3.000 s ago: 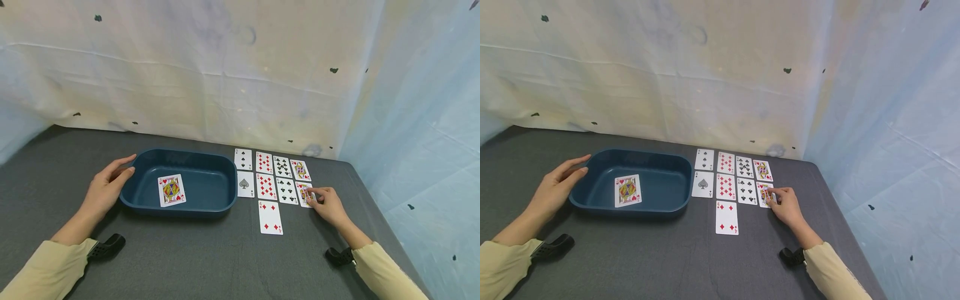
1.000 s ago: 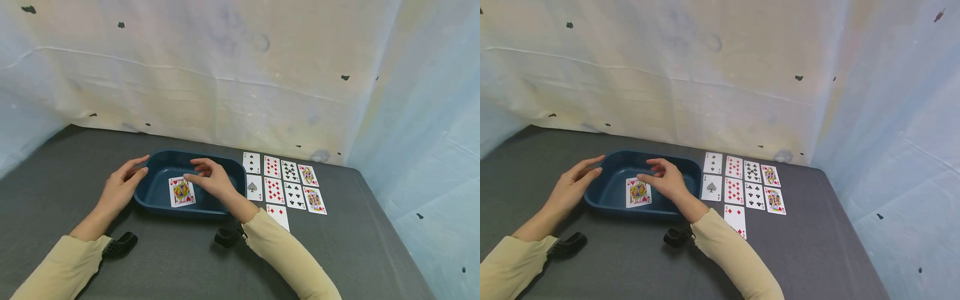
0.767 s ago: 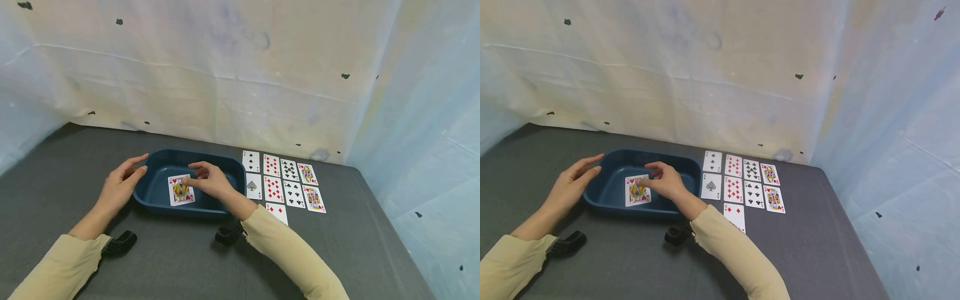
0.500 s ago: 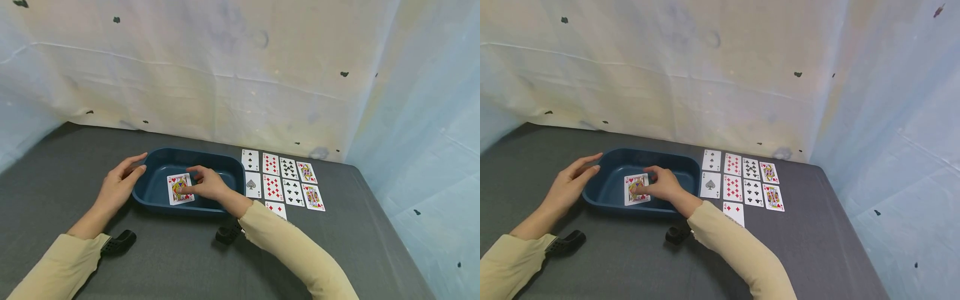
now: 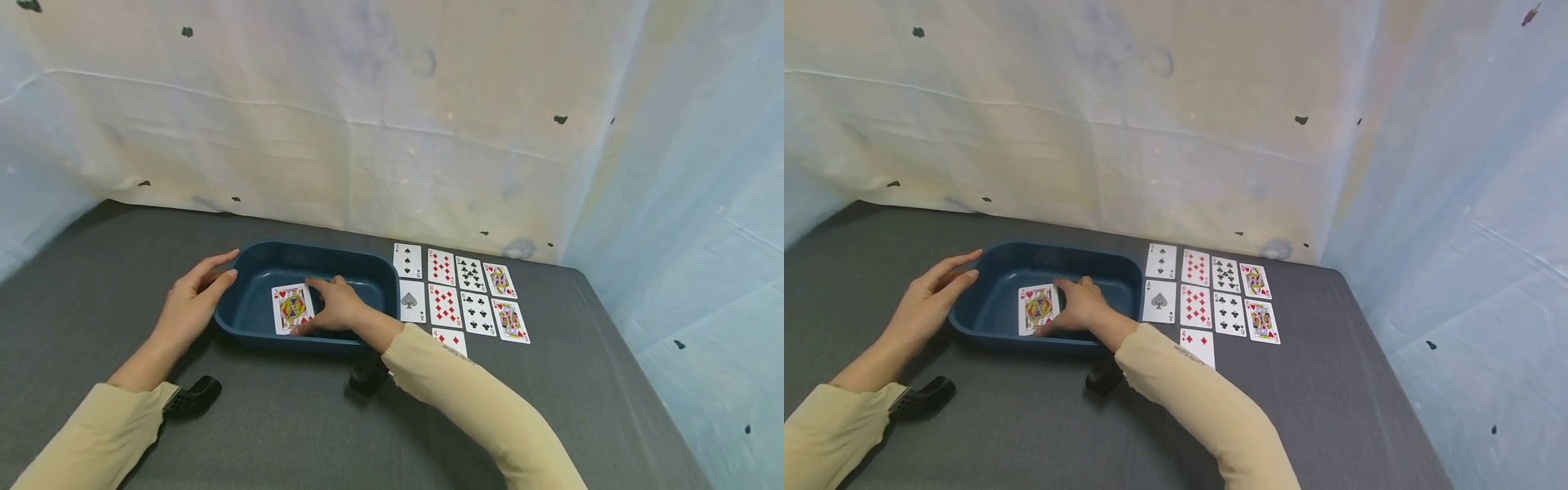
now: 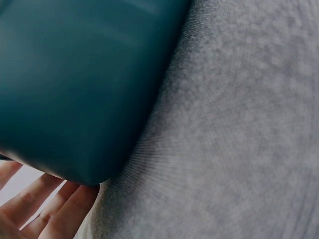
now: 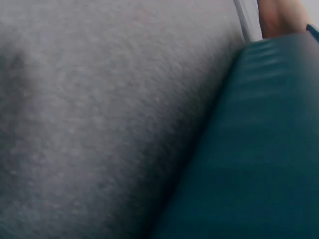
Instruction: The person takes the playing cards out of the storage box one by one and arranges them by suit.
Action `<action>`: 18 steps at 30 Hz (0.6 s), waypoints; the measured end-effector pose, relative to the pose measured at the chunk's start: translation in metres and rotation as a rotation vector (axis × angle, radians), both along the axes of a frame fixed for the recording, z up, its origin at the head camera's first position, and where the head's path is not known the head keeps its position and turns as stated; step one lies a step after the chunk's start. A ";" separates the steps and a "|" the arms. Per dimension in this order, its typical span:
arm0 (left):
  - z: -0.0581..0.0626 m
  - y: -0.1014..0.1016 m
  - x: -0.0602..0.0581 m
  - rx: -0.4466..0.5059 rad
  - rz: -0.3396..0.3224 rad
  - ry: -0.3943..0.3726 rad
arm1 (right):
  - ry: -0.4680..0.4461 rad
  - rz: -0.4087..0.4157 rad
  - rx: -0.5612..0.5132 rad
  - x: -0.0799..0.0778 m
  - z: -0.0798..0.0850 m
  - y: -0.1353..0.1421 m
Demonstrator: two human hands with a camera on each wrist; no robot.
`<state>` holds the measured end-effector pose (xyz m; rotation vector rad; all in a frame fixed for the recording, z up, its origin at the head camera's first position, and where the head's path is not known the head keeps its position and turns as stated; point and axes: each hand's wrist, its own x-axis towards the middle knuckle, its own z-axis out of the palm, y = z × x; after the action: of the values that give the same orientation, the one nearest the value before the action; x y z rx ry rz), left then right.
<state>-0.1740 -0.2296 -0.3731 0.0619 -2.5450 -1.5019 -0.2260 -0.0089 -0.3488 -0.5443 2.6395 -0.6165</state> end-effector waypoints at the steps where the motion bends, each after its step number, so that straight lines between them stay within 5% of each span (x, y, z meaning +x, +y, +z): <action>1: 0.000 0.000 0.000 -0.001 -0.001 0.000 | -0.006 0.008 0.010 -0.001 0.000 0.000; 9: 0.000 0.000 0.001 0.003 -0.007 -0.003 | -0.062 0.041 0.048 -0.004 0.004 -0.001; 18: -0.001 0.000 0.001 -0.008 0.003 0.001 | -0.017 -0.005 0.062 0.002 0.008 -0.003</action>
<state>-0.1735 -0.2294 -0.3736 0.0634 -2.5494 -1.4902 -0.2241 -0.0122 -0.3408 -0.5124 2.6356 -0.5364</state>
